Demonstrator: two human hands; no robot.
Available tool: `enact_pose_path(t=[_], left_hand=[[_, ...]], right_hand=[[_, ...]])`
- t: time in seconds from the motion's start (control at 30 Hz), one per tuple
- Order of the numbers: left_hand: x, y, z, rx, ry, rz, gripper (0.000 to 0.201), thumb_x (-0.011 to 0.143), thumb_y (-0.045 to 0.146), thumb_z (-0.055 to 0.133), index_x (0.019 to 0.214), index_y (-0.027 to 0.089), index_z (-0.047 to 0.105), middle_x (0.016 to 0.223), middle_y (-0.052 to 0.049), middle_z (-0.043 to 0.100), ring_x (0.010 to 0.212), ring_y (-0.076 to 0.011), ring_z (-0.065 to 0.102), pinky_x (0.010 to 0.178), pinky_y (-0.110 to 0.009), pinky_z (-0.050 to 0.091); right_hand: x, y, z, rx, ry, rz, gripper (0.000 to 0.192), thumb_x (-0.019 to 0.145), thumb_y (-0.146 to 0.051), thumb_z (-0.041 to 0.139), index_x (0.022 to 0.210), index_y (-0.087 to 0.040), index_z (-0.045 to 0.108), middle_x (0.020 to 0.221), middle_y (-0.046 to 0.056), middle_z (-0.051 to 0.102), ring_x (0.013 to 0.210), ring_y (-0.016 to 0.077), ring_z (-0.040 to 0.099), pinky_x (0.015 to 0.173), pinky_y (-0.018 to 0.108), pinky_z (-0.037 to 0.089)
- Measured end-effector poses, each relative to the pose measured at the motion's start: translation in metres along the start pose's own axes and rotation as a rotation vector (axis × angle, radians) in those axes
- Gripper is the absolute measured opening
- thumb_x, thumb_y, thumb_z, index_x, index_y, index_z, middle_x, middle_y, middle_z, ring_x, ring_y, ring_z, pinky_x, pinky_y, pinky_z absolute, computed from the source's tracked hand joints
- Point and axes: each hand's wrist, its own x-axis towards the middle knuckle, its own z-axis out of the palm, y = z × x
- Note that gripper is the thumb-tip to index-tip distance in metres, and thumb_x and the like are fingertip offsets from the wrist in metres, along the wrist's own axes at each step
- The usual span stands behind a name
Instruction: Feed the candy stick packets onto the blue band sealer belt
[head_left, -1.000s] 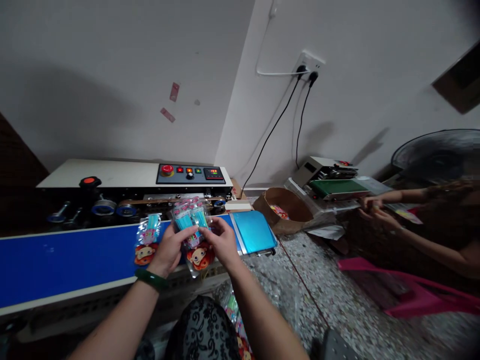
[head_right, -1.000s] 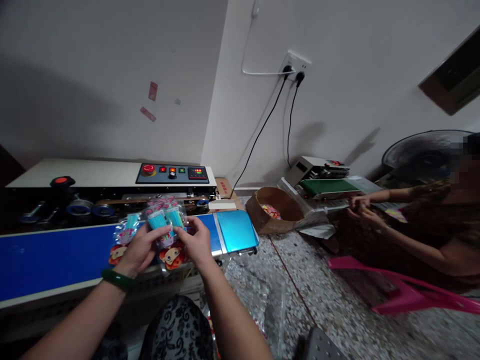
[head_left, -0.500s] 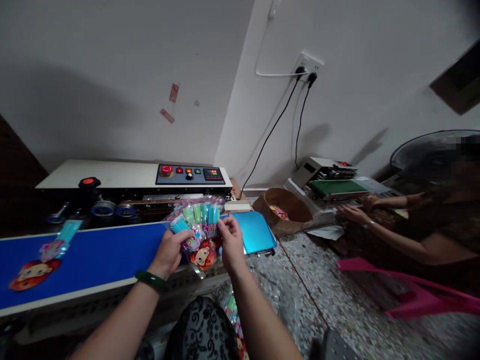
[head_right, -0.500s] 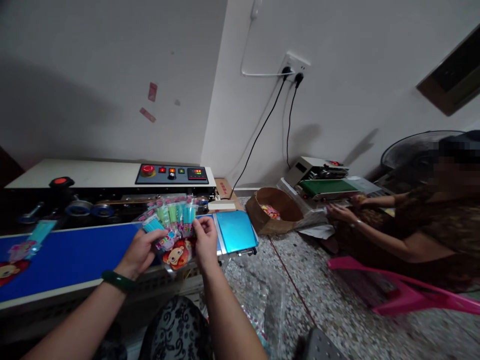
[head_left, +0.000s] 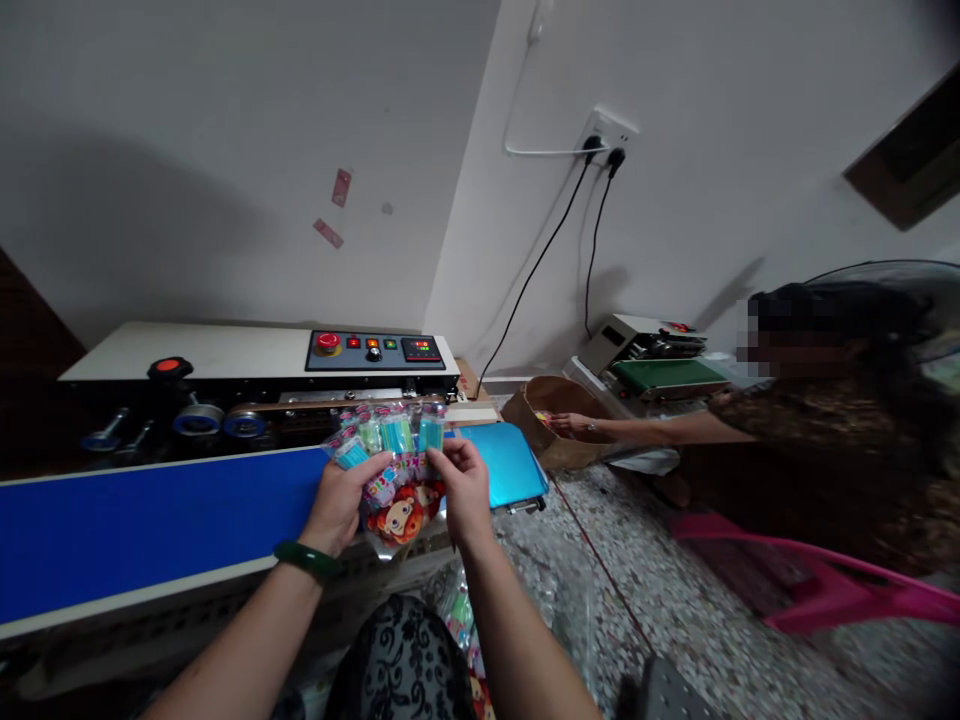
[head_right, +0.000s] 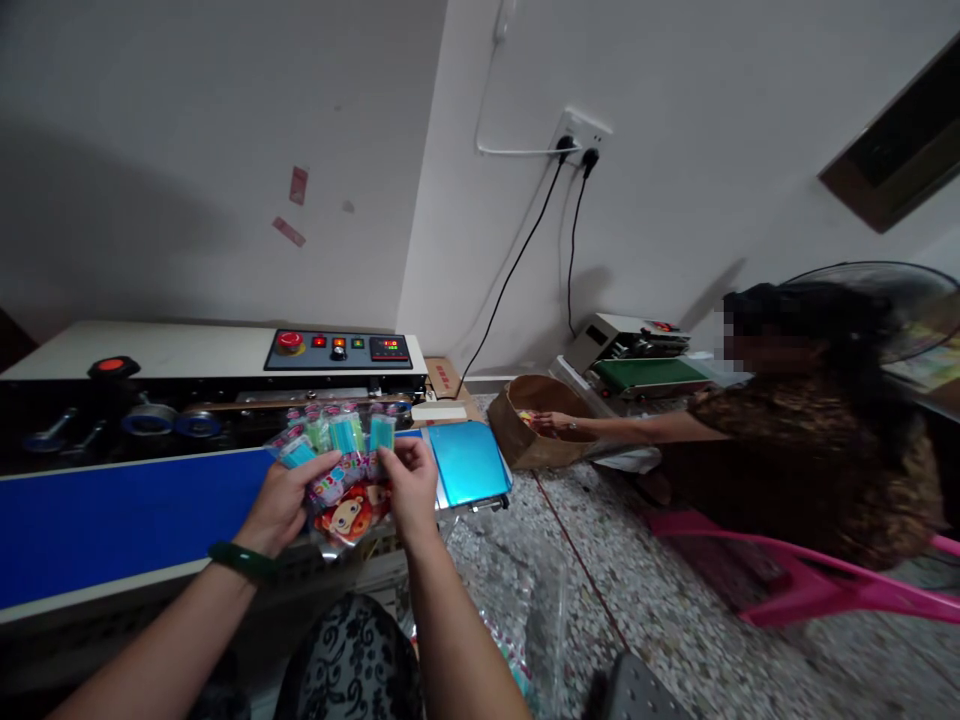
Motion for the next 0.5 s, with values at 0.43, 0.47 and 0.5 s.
enact_pose_path(t=[0.43, 0.47, 0.5], left_hand=[[0.005, 0.015, -0.014, 0.009, 0.095, 0.052, 0.034, 0.052, 0.02, 0.075, 0.084, 0.014, 0.065, 0.078, -0.002, 0.068, 0.068, -0.0178, 0.063, 0.072, -0.034, 0.05], [0.005, 0.015, -0.013, 0.009, 0.087, 0.051, 0.036, 0.052, 0.02, 0.075, 0.086, 0.014, 0.065, 0.079, -0.003, 0.069, 0.069, -0.0182, 0.063, 0.072, -0.034, 0.05], [0.004, 0.015, -0.013, 0.007, 0.082, 0.049, 0.037, 0.053, 0.02, 0.075, 0.088, 0.014, 0.064, 0.08, -0.003, 0.069, 0.07, -0.0187, 0.063, 0.073, -0.035, 0.05]], right_hand=[[0.077, 0.011, -0.052, -0.197, 0.07, 0.366, 0.013, 0.049, -0.012, 0.062, 0.058, -0.016, 0.053, 0.048, -0.001, 0.056, 0.042, 0.0125, 0.052, 0.042, 0.024, 0.041], [0.08, 0.011, -0.049, -0.209, 0.051, 0.365, 0.012, 0.049, -0.012, 0.062, 0.057, -0.015, 0.054, 0.049, 0.0, 0.056, 0.042, 0.0126, 0.052, 0.042, 0.024, 0.041], [0.081, 0.011, -0.045, -0.221, 0.042, 0.359, 0.012, 0.05, -0.014, 0.064, 0.058, -0.015, 0.055, 0.051, 0.0, 0.057, 0.043, 0.0125, 0.052, 0.042, 0.024, 0.041]])
